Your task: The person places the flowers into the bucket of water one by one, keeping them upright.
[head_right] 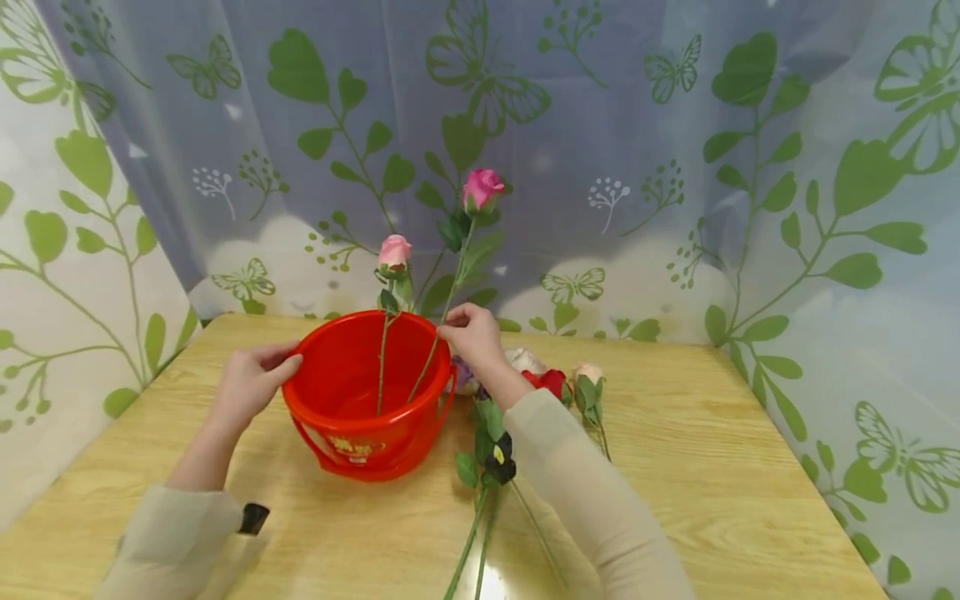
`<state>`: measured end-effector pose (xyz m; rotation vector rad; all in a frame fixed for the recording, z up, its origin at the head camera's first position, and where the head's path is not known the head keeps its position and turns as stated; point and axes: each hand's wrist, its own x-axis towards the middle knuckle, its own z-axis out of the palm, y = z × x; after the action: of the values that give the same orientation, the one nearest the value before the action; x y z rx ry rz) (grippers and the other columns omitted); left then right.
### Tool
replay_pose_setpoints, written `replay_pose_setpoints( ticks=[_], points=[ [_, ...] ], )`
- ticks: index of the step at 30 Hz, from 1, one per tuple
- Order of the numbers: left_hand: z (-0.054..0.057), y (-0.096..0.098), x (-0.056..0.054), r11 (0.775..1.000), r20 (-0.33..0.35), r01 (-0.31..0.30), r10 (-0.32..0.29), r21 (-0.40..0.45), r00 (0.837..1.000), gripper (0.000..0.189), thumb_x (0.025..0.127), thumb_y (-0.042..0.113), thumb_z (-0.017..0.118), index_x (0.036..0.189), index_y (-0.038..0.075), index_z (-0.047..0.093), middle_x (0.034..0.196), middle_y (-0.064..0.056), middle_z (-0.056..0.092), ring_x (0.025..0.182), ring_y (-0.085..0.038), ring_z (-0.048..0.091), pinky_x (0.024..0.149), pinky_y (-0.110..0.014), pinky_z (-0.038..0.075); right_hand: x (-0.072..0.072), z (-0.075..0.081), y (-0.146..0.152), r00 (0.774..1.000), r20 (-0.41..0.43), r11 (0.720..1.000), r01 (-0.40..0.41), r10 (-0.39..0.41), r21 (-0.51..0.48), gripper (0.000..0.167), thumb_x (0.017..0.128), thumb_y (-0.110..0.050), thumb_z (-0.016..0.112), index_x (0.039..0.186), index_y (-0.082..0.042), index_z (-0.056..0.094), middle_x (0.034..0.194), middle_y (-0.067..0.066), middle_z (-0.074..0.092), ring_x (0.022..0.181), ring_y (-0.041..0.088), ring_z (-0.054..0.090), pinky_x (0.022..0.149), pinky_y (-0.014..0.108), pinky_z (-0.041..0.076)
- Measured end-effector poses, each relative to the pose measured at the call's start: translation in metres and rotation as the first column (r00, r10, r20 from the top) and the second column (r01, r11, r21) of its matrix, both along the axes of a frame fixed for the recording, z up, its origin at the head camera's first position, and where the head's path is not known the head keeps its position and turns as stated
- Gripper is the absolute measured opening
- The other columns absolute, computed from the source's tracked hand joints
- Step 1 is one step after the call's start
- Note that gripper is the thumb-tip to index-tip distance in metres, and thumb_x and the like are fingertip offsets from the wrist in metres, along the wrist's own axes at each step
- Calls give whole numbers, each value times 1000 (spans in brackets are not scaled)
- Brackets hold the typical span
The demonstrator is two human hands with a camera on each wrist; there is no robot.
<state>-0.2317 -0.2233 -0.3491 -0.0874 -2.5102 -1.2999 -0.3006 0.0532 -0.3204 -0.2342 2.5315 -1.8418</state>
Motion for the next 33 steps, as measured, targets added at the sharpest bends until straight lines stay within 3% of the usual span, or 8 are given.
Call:
replay_pose_setpoints(
  ticks=[10,20,33],
  points=[
    [-1,0,0,1000,-1,-5,5,3,1000,33,86,11,55,113,-8,57,104,-23,59,93,-31,58,75,-38,49,-4,-2,-4,997,76,999,13,-11,-30,15,80,-4,62,92,-1,54,88,9,52,83,23,47,73,33,42],
    [-1,1,0,1000,0,-5,5,6,1000,34,86,12,55,113,-8,57,104,-23,59,93,-31,58,75,-39,49,-4,-5,-6,997,76,999,2,1,-42,15,80,-4,62,94,0,56,87,9,53,80,21,47,66,29,42],
    [0,1,1,999,26,7,-8,35,1000,36,87,13,54,116,-8,54,107,-24,58,95,-31,57,76,-38,49,4,-3,12,996,84,999,-32,34,-29,19,86,-14,57,100,-2,55,102,11,52,95,26,46,83,44,40]
  ],
)
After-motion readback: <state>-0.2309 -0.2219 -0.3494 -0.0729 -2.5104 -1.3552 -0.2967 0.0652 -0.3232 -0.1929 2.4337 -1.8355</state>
